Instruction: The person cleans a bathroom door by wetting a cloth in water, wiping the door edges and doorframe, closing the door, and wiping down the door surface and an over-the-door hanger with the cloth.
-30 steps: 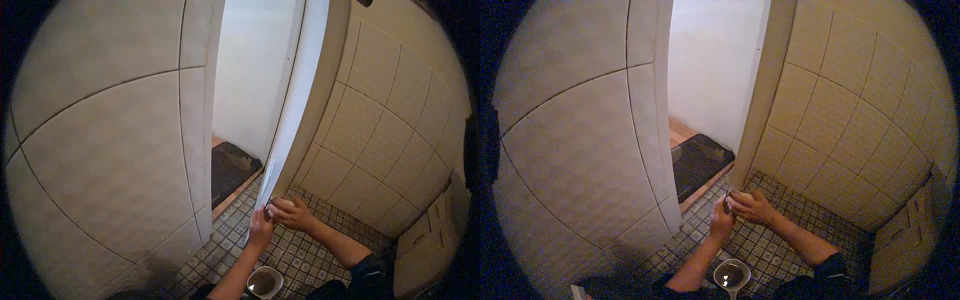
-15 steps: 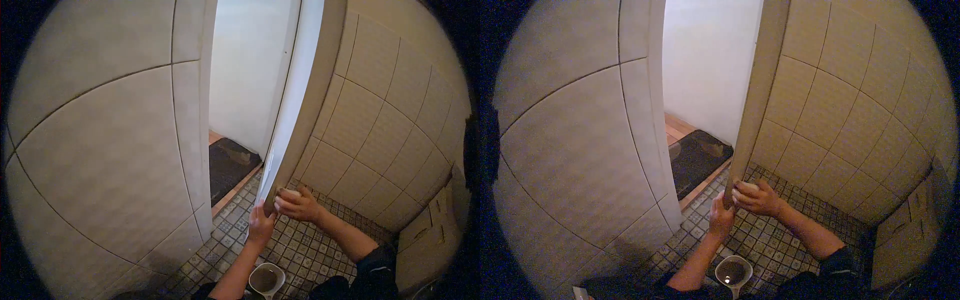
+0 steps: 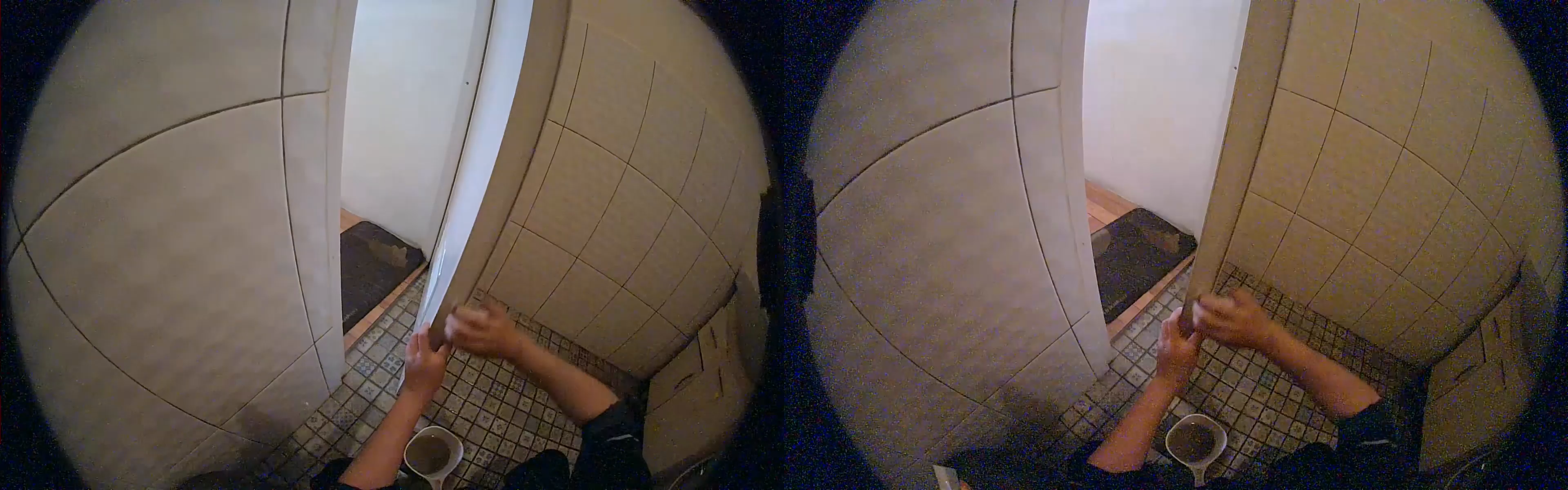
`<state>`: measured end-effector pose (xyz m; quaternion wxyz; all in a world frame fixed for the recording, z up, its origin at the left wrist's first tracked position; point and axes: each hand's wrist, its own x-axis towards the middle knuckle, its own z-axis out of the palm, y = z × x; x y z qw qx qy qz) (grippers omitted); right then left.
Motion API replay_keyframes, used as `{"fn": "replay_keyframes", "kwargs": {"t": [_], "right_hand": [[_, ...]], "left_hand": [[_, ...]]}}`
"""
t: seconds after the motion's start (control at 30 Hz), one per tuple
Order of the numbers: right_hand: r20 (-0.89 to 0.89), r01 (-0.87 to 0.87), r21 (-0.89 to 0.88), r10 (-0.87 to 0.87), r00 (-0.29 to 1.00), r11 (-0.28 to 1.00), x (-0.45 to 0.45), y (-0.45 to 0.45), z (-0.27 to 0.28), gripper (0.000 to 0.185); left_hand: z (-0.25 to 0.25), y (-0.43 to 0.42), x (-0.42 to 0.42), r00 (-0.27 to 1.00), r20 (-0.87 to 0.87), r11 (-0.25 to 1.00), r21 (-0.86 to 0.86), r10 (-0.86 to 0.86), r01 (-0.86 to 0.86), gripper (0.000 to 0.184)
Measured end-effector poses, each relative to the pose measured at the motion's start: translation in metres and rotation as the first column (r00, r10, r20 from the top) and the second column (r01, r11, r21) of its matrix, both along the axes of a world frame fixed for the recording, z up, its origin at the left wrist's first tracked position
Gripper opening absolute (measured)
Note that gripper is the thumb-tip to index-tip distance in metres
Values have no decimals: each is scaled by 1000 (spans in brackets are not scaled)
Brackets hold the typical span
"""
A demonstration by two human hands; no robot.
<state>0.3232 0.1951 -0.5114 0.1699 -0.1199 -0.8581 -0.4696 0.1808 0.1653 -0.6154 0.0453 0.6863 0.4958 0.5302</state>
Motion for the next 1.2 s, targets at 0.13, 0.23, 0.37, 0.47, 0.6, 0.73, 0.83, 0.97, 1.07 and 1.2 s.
{"fn": "replay_keyframes", "kwargs": {"t": [0.13, 0.23, 0.37, 0.47, 0.6, 0.73, 0.83, 0.97, 1.07, 1.2], "right_hand": [[111, 47, -3, -47, 993, 999, 2, -3, -1, 14], [-85, 52, 154, -40, 996, 987, 0, 13, 60, 18], [-449, 141, 203, -36, 893, 969, -30, 6, 144, 16], [-495, 113, 186, -6, 869, 976, -34, 7, 129, 14], [-304, 108, 72, -82, 949, 992, -24, 0, 25, 16], [-77, 142, -235, -164, 983, 962, -13, -14, -74, 30], [11, 152, -293, -156, 988, 944, -6, -16, -91, 30], [199, 160, -201, -120, 973, 967, 3, -10, -44, 26], [-106, 151, 36, -146, 984, 988, 1, 4, 13, 23], [-351, 194, 98, -148, 924, 976, -13, 6, 51, 24]], "left_hand": [[-14, 7, 2, 999, -31, 999, 34, 23, -22, 15], [-3, -1, 0, 995, -89, 998, 57, 33, -28, 15], [-5, 3, 0, 986, -165, 995, 101, 39, -22, 14], [-21, 5, 2, 986, -159, 995, 94, 55, -40, 11], [-32, -8, -3, 986, -154, 996, 79, 64, -52, 18], [-65, -3, -5, 995, 51, 995, -49, -80, 83, 49], [-64, -7, -7, 993, -4, 992, -33, -119, 119, 64], [-76, -2, 1, 973, 161, 981, -67, -168, 181, 65], [-74, -5, -2, 992, 85, 983, -146, -97, 109, 63], [-62, -7, -10, 992, -102, 990, -122, -77, 64, 52]]}}
